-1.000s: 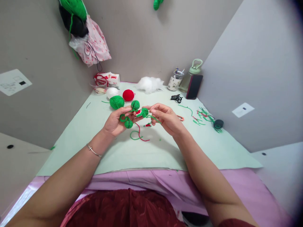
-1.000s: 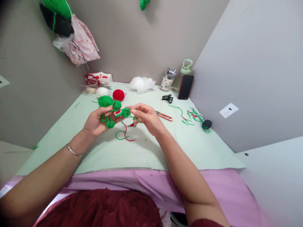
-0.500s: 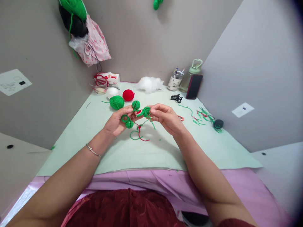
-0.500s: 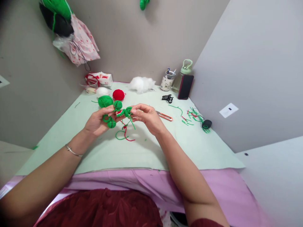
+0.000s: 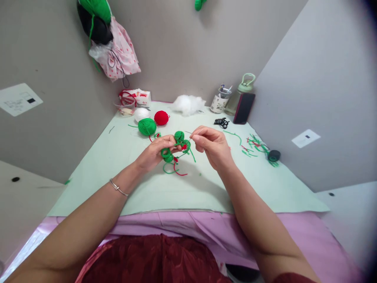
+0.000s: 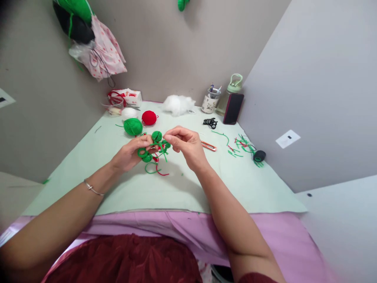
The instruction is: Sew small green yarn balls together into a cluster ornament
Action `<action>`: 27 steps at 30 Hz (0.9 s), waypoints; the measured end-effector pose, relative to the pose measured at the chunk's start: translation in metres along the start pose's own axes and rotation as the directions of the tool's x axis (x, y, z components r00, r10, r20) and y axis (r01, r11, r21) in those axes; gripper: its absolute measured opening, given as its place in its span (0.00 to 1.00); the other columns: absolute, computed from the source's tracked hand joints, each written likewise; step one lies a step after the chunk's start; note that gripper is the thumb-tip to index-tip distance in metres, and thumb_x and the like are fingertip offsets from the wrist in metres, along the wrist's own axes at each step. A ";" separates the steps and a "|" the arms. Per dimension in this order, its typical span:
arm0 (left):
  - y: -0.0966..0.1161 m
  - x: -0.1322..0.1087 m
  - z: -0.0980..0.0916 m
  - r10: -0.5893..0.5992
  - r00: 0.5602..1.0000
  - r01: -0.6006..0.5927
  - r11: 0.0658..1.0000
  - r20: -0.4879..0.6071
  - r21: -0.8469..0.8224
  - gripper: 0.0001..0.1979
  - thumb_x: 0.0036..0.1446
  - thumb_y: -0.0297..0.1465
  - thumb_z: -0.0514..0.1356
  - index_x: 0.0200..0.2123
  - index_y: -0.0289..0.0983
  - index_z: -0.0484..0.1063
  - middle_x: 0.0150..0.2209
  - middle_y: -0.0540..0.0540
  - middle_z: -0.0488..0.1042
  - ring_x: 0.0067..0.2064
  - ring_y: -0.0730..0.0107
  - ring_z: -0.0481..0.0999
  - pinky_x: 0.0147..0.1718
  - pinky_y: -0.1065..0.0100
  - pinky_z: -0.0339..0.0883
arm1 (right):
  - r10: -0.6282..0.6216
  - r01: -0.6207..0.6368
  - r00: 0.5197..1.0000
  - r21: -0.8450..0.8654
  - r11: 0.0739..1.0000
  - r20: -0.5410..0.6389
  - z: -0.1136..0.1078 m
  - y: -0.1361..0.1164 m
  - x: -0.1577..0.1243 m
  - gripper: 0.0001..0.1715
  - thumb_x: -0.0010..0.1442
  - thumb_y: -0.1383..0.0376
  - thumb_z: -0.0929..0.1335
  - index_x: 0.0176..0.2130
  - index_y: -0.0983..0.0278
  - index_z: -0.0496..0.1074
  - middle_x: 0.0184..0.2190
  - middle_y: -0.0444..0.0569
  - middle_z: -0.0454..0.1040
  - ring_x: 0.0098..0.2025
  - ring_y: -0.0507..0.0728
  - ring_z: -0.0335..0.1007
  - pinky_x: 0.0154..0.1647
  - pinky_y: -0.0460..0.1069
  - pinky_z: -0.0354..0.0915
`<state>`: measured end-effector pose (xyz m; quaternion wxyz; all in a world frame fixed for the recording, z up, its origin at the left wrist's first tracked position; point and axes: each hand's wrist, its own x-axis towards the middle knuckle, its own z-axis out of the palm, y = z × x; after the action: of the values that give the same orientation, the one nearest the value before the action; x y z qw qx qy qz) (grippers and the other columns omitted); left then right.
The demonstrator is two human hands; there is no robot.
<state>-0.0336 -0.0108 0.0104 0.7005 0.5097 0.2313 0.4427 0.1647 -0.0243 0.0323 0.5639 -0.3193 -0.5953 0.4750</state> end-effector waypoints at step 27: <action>-0.004 -0.001 -0.004 0.018 1.000 -0.022 0.984 0.025 0.179 0.08 0.53 0.33 0.61 0.25 0.36 0.70 0.26 0.49 0.65 0.31 0.70 0.61 0.33 0.67 0.55 | -0.097 0.105 0.994 -0.276 0.955 0.045 0.008 0.006 -0.003 0.11 0.56 0.56 0.76 0.31 0.61 0.81 0.29 0.46 0.72 0.29 0.52 0.67 0.29 0.50 0.64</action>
<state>-0.0356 -0.0101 0.0051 0.6500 0.5782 0.2569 0.4209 0.1564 -0.0268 0.0262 0.5278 -0.3572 -0.6802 0.3622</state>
